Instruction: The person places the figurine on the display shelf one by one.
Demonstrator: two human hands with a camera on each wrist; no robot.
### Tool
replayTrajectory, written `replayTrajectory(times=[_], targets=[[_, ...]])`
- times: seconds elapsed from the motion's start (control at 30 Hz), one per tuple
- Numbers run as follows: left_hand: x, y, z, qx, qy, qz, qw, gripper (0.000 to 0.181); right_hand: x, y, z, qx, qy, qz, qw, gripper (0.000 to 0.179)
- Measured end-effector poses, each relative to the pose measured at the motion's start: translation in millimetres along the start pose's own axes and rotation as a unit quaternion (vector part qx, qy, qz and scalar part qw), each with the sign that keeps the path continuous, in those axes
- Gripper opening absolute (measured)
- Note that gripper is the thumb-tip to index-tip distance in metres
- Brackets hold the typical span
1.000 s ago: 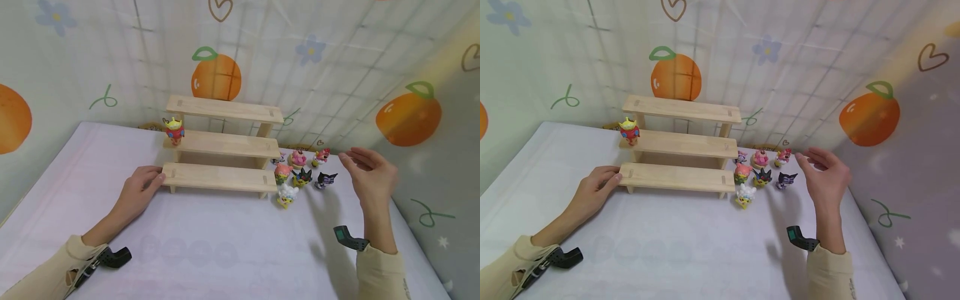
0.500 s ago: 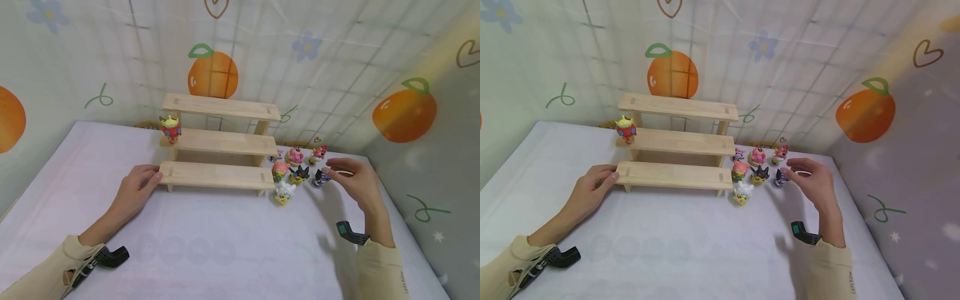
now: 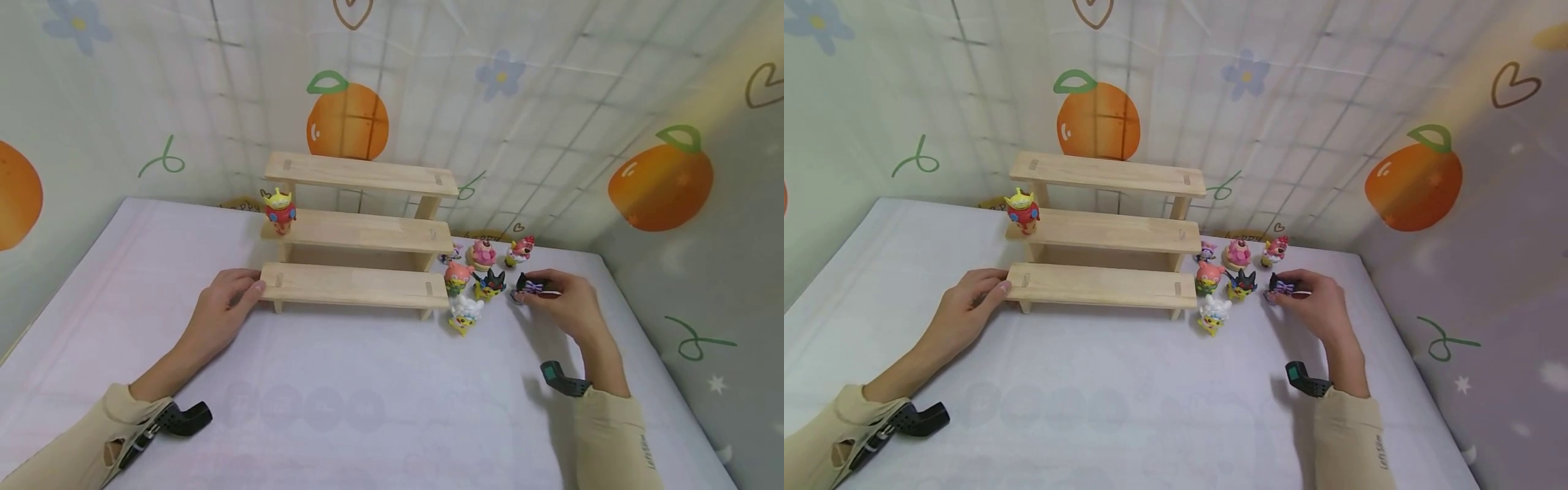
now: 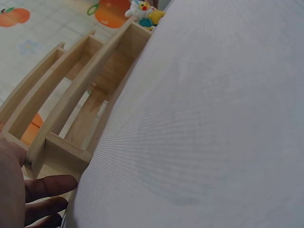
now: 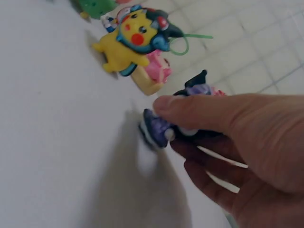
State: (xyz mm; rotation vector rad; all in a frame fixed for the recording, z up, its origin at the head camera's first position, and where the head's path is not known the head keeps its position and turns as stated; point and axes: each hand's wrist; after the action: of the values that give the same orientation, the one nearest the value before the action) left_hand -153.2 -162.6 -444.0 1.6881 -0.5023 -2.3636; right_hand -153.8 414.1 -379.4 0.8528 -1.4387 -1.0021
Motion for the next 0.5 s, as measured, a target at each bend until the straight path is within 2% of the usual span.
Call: replayTrajectory(times=[0.3,0.5], targets=[[-1.2,0.0,0.5,0.0,0.002,0.005,1.0,0.036,2.6,-3.3,0.0,-0.006,0.002,-0.027,0.9996,0.058],[-0.9,-0.4,0.1,-0.001,0.002,0.007,1.0,0.036,2.9,-4.2,-0.4,0.012,-0.007,-0.024,0.9996,0.064]])
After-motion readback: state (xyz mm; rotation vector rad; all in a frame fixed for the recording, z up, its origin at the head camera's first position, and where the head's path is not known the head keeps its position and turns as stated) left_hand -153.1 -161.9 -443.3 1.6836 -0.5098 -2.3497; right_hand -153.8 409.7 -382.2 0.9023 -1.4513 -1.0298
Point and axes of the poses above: each hand's wrist, its own z-axis towards the middle knuckle, its own y-axis out of the back of the hand, x = y × z, and after that the axes turned 12 degrees about -z, right-handed
